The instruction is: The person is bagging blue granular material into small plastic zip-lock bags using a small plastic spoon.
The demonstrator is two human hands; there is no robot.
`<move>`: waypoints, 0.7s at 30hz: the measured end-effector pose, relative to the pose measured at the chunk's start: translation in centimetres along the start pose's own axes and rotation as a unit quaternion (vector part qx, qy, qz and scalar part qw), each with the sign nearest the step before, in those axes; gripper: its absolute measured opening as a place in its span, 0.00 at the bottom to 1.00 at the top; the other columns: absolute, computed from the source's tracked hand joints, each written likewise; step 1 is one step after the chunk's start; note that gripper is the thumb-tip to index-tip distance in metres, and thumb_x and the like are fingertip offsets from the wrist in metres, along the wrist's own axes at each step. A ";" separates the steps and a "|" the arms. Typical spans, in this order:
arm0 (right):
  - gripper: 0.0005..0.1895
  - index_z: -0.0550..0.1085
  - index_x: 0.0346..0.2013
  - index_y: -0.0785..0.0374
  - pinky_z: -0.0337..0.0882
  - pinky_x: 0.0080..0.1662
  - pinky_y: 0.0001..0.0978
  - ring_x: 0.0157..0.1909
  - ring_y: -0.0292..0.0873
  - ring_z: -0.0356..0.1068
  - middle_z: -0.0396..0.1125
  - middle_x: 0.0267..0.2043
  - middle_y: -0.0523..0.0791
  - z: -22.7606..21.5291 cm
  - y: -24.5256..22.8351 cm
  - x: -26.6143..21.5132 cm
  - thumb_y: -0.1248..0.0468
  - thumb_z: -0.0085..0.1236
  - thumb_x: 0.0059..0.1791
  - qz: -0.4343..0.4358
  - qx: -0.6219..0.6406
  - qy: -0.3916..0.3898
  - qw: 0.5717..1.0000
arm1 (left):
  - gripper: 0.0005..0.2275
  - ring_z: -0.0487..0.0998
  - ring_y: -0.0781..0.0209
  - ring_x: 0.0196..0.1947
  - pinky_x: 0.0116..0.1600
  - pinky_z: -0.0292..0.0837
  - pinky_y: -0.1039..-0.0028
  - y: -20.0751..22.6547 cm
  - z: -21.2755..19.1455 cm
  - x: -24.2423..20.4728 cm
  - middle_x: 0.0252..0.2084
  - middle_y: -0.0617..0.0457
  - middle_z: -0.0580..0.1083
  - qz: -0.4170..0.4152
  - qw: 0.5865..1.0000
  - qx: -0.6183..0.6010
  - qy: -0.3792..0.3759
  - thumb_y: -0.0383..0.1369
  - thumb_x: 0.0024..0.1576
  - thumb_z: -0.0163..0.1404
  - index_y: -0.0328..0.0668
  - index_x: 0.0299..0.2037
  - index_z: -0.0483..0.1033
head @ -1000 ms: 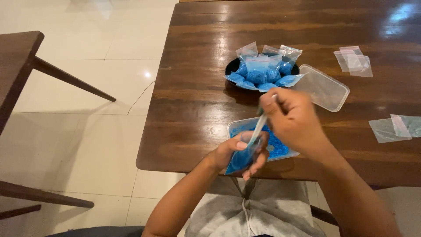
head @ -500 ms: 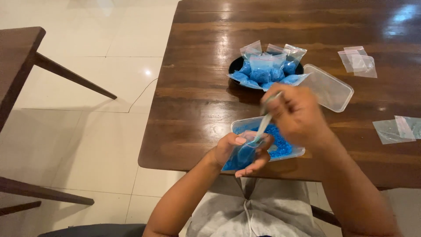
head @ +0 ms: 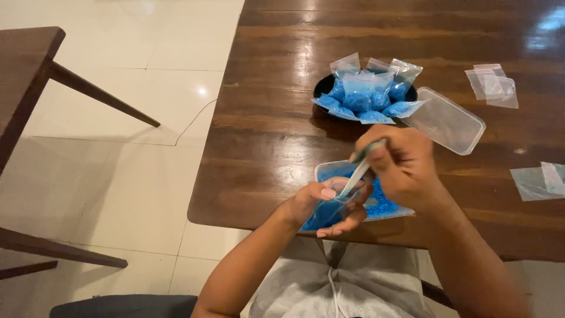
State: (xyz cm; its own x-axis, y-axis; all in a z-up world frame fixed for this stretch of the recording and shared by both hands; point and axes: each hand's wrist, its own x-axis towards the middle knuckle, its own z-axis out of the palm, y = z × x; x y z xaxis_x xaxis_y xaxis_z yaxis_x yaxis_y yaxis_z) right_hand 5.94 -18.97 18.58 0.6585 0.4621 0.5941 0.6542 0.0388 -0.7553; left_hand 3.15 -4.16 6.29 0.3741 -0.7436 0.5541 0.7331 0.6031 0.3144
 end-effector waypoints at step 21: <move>0.23 0.65 0.32 0.65 0.57 0.22 0.23 0.12 0.37 0.53 0.52 0.13 0.46 -2.2 6.6 -3.5 0.51 0.37 0.62 0.013 0.188 0.297 0.936 | 0.25 0.71 0.65 0.16 0.15 0.69 0.80 2.3 3.6 -2.2 0.23 0.44 0.73 0.012 0.814 0.512 0.275 0.44 0.50 0.61 0.33 0.53 0.74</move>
State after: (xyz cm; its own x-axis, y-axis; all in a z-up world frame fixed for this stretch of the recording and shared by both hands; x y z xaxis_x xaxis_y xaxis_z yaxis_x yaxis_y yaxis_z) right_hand 8.83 -22.32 12.12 0.8367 -0.1028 0.5380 0.5307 0.3952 -0.7498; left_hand 1.92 -0.10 8.60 0.7859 -0.5745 0.2288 -0.0301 0.3339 0.9421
